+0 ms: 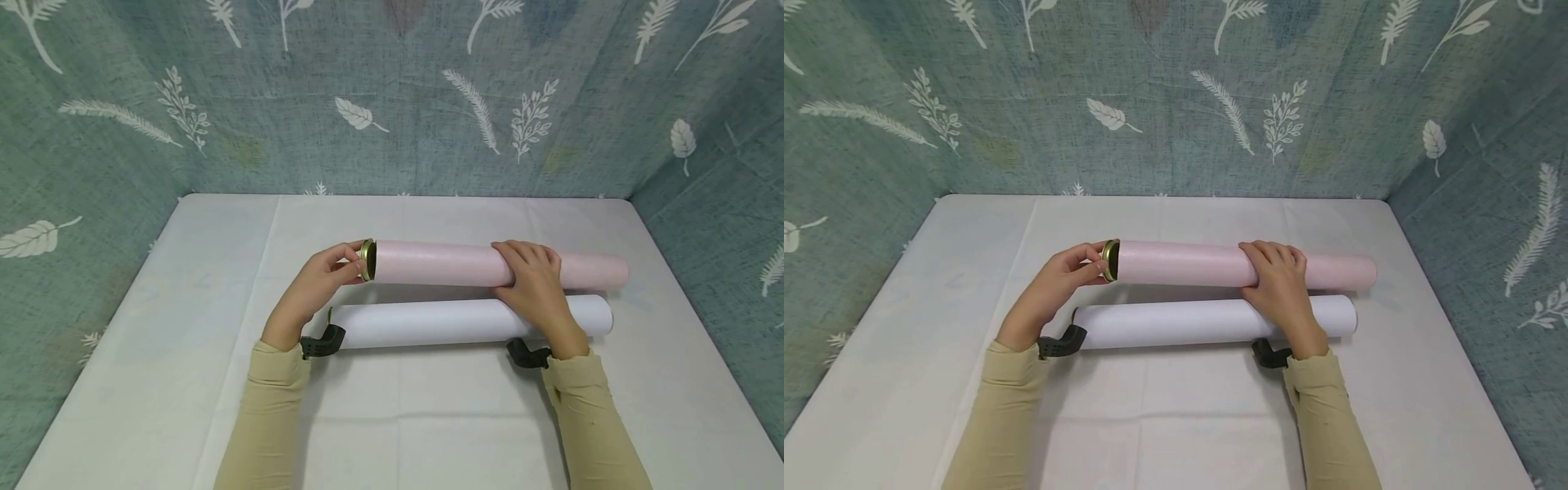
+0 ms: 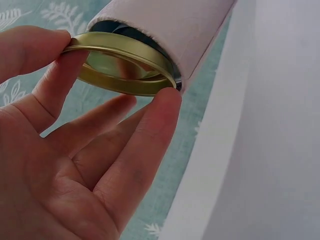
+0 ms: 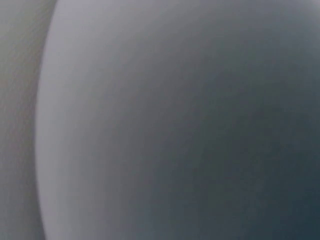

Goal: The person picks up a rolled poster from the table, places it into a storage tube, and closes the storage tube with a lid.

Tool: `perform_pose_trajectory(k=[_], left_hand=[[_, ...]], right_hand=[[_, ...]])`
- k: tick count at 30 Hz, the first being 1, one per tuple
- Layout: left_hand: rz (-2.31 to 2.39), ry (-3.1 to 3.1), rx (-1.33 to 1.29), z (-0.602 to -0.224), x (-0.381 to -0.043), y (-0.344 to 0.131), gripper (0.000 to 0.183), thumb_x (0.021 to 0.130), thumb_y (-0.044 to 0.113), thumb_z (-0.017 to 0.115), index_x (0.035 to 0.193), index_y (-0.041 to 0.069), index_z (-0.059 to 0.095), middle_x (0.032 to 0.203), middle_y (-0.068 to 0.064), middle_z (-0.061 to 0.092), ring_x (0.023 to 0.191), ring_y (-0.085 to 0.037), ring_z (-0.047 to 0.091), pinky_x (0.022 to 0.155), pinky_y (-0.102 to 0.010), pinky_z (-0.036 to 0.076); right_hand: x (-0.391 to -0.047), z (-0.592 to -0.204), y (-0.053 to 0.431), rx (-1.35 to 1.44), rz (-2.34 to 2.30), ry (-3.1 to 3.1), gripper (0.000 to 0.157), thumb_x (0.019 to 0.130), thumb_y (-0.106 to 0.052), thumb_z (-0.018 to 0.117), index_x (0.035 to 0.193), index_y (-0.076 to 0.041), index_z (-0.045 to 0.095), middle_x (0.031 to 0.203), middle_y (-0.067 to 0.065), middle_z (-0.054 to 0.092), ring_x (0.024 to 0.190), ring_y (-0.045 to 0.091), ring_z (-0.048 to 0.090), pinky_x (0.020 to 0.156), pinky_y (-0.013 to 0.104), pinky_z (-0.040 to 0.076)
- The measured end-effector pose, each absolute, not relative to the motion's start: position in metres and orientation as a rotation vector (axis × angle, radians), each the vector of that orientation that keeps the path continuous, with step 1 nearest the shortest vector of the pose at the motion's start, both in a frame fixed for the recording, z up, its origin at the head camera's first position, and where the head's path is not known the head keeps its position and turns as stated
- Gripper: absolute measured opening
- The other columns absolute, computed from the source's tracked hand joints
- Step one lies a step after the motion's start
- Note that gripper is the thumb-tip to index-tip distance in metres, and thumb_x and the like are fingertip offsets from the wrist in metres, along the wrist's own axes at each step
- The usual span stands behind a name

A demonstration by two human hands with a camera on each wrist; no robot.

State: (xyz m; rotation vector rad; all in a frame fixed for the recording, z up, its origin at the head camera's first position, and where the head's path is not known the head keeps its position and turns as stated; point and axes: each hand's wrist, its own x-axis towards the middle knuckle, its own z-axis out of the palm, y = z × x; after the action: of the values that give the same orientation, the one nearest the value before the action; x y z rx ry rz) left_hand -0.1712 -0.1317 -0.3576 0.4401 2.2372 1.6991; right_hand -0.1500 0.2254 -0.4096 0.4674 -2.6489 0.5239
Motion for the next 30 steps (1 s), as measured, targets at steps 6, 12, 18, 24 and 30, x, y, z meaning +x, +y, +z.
perform_pose_trajectory(k=[6, 12, 18, 24, 30], left_hand=[[1.682, 2.269, 0.441, -0.366, -0.174, -0.131, 0.028, 0.088, 0.033, 0.056, 0.087, 0.006, 0.051, 0.135, 0.004, 0.040, 0.100, -0.017, 0.056, 0.083, -0.034, 0.046], [1.686, 2.267, 0.439, -0.367, -0.174, -0.130, 0.027, 0.088, 0.033, 0.056, 0.086, 0.006, 0.052, 0.134, 0.003, 0.041, 0.101, -0.016, 0.056, 0.082, -0.032, 0.046], [1.672, 2.265, 0.457, -0.369, -0.175, -0.128, 0.025, 0.088, 0.030, 0.057, 0.089, 0.006, 0.052, 0.135, 0.002, 0.040, 0.101, -0.018, 0.056, 0.083, -0.032, 0.046], [1.708, 2.211, 0.472, -0.371, -0.176, -0.126, 0.025, 0.087, 0.025, 0.059, 0.098, 0.004, 0.051, 0.134, -0.001, 0.040, 0.094, -0.022, 0.058, 0.083, -0.034, 0.046], [1.791, 2.098, 0.485, -0.373, -0.178, -0.127, 0.044, 0.085, 0.026, 0.062, 0.122, 0.014, 0.042, 0.132, -0.001, 0.039, 0.107, -0.020, 0.052, 0.082, -0.036, 0.046]], right_hand=[[-0.150, -0.409, 0.225, 0.471, 0.516, -2.639, 0.067, 0.062, -0.020, 0.078, 0.123, -0.015, 0.051, 0.121, 0.005, 0.049, 0.113, 0.027, 0.038, 0.094, 0.050, 0.016], [-0.150, -0.409, 0.225, 0.470, 0.517, -2.642, 0.067, 0.062, -0.021, 0.079, 0.123, -0.014, 0.051, 0.121, 0.006, 0.049, 0.113, 0.028, 0.038, 0.094, 0.050, 0.016], [-0.149, -0.408, 0.225, 0.471, 0.517, -2.651, 0.068, 0.063, -0.021, 0.079, 0.124, -0.015, 0.050, 0.122, 0.005, 0.049, 0.113, 0.027, 0.038, 0.094, 0.050, 0.016], [-0.150, -0.408, 0.225, 0.477, 0.513, -2.650, 0.069, 0.063, -0.021, 0.079, 0.125, -0.015, 0.050, 0.122, 0.005, 0.049, 0.113, 0.027, 0.038, 0.094, 0.050, 0.016], [-0.149, -0.408, 0.225, 0.479, 0.514, -2.647, 0.069, 0.063, -0.021, 0.079, 0.125, -0.015, 0.050, 0.122, 0.005, 0.049, 0.113, 0.028, 0.038, 0.094, 0.050, 0.016]])
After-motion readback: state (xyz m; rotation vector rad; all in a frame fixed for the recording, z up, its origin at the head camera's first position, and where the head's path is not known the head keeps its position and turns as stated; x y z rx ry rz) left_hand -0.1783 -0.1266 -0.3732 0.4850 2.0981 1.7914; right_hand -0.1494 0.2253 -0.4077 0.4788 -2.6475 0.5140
